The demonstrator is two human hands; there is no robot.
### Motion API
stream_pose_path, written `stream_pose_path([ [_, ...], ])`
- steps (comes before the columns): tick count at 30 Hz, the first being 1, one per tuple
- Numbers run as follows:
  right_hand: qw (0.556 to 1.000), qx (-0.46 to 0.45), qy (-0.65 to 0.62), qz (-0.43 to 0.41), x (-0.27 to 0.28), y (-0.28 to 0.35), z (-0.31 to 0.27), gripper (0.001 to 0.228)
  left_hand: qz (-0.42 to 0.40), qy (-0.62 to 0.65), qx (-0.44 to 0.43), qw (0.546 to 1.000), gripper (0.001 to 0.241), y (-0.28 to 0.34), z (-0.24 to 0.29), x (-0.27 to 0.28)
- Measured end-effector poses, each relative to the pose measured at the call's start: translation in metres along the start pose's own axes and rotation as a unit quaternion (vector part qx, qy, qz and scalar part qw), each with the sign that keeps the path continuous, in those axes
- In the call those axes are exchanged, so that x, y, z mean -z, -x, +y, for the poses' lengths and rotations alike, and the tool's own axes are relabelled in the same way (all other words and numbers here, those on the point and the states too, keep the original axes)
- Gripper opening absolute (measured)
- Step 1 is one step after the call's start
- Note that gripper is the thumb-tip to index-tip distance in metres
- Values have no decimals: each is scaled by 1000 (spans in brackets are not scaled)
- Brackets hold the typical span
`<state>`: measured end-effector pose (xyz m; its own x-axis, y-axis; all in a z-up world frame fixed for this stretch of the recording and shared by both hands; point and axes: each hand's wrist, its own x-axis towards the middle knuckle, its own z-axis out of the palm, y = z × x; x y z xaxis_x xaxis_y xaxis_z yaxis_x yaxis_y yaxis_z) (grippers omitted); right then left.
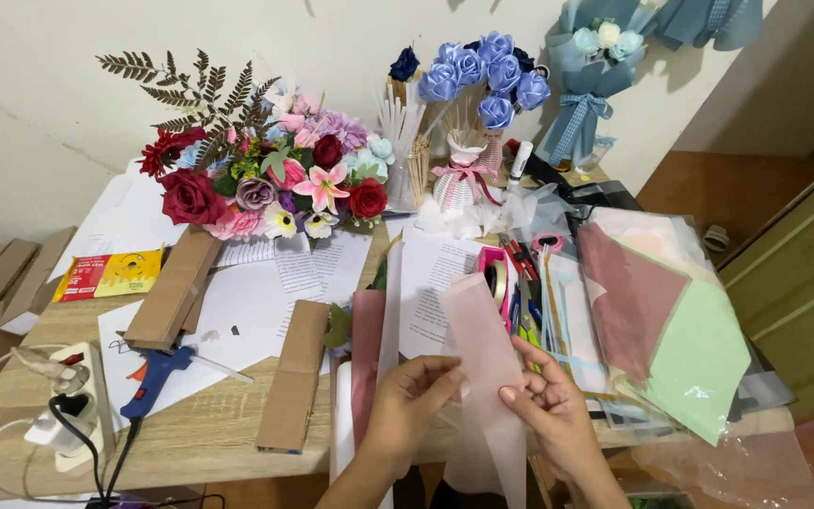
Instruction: The person wraps a small bouquet of artificial flowers in layers of pink and white tissue paper. They fold the paper around the stems and secure it with tape, then add a second layer of pink paper to complete the wrapping.
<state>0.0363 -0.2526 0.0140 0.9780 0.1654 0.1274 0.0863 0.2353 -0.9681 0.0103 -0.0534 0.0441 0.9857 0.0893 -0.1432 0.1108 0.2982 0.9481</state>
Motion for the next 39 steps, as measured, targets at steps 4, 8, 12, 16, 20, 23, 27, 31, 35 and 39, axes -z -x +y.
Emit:
stream_pose_path([
  [4,970,106,161,146,-5,15,-2,56,82,-61,-112,988,35,12,-18,-3],
  [8,765,477,423,93,16,22,53,41,-60,-84,-127,986,72,35,-22,-20],
  [12,776,421,444,152,-20,48,90,73,-15,134,-36,990,54,32,-21,-30],
  [16,968,157,125,-151,-8,52,52,111,20,113,11,993,39,27,-3,-19],
  [20,870,348,347,-29,-14,38,-31,35,13,147,17,989,35,22,-9,-13],
  [23,875,333,351,-8,-9,26,-46,26,-20,123,2,992,32,26,-11,-16],
  [27,851,331,406,-37,-11,20,-45,28,-45,139,-12,989,33,30,-21,-22],
  [31,845,332,417,-29,-13,22,-40,22,-5,122,25,992,29,32,-25,-22],
  [35,855,335,396,-21,-13,24,-36,10,-10,112,-11,994,29,34,-24,-25],
  [39,834,377,404,-7,-13,29,-30,9,40,110,17,993,23,35,-26,-28],
])
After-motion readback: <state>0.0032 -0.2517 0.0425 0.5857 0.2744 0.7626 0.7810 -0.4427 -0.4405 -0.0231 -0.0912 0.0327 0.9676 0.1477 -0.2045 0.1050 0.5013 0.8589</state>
